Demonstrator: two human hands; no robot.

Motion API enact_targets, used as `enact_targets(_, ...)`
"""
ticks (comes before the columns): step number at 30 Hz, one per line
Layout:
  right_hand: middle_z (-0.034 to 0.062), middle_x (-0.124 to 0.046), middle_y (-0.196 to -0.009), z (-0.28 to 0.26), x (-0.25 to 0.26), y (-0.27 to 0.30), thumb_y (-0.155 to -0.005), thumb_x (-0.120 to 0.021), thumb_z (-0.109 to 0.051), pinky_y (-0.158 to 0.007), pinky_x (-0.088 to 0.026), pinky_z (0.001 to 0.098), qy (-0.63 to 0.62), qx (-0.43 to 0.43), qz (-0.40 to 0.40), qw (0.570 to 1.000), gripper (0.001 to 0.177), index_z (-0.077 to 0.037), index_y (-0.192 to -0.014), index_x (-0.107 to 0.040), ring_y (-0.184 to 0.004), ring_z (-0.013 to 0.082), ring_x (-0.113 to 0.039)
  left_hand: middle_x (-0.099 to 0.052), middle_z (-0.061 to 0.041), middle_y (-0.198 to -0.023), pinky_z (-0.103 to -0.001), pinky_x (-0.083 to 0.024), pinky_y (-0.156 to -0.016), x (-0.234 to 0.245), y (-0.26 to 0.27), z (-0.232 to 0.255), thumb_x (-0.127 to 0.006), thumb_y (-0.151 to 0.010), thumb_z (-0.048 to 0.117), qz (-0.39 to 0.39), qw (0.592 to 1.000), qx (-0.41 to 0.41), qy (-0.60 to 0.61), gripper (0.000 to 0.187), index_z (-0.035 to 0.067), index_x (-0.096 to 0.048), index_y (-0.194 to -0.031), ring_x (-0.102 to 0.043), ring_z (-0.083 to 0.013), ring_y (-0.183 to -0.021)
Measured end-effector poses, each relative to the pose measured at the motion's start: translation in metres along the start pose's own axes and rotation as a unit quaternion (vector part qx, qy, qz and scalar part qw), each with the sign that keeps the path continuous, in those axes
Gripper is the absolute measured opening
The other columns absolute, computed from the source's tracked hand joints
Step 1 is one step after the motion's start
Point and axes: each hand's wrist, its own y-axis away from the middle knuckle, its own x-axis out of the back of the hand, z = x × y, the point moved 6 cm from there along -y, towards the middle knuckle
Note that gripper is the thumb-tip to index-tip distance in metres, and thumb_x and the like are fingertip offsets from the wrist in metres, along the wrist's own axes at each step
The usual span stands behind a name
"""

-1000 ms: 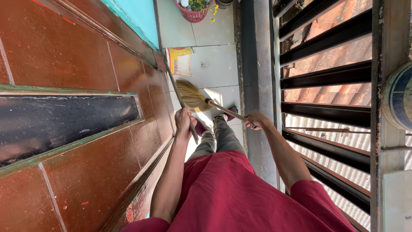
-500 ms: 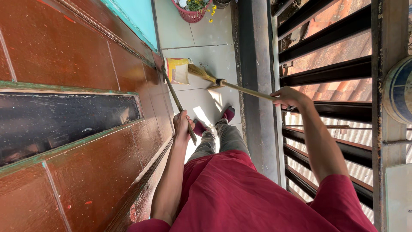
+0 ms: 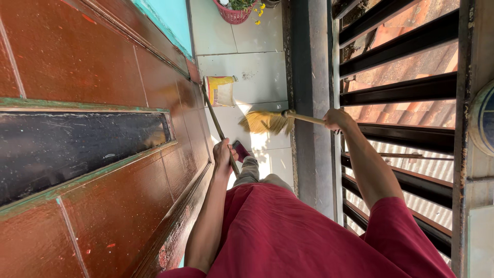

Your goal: The person sweeps debris from a balcony floor into a dustpan using a broom and then picks up a flowerpot.

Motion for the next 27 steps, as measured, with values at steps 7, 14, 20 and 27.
enact_targets(7,0.0182,-0.071,-0.121,-0.068,0.012,0.014,-0.091,-0.069,-0.009,-0.093,-0.060,0.0445,0.005,-0.025,0.097,0.995,0.046,-0.018,-0.136,-0.066,-0.107,0.0359,-0.071,-0.041,0.000,-0.063,-0.027,-0.029,-0.036,0.008,-0.012,-0.008,-0.053,-0.102,0.016,0.005,1.000,0.001,0.010,0.027,0.011,-0.042,-0.078,-0.038,-0.0083,-0.044)
enact_targets(14,0.0182,-0.073,-0.111,-0.070,0.041,0.059,-0.103,-0.061,-0.018,-0.082,-0.060,0.0449,0.003,-0.003,0.161,0.987,0.031,-0.012,-0.132,-0.068,-0.092,0.0321,-0.074,-0.041,-0.002,-0.063,-0.027,-0.029,-0.037,0.004,-0.022,-0.008,-0.052,-0.102,0.016,0.001,1.000,0.007,0.006,0.027,0.010,-0.043,-0.078,-0.037,-0.0092,-0.044)
enact_targets(20,0.0054,-0.076,-0.075,-0.023,0.103,0.160,-0.097,-0.067,-0.020,-0.047,-0.047,0.0298,-0.056,-0.036,0.091,0.994,0.035,-0.025,-0.132,-0.072,-0.047,0.0129,-0.057,-0.041,0.000,-0.065,-0.026,-0.031,-0.038,0.004,-0.030,0.007,-0.053,-0.103,0.017,0.013,0.999,0.026,0.036,0.027,0.010,-0.043,-0.079,-0.039,-0.0081,-0.046)
enact_targets(27,0.0062,-0.070,-0.063,0.025,0.138,0.235,-0.093,-0.074,-0.023,-0.045,-0.034,0.0334,-0.128,-0.114,0.086,0.982,0.037,-0.024,-0.130,-0.075,-0.045,0.0121,-0.044,-0.041,0.001,-0.065,-0.025,-0.031,-0.039,-0.027,-0.062,0.023,-0.052,-0.103,0.017,0.004,0.999,0.026,0.031,0.024,0.009,-0.043,-0.082,-0.038,-0.0080,-0.046)
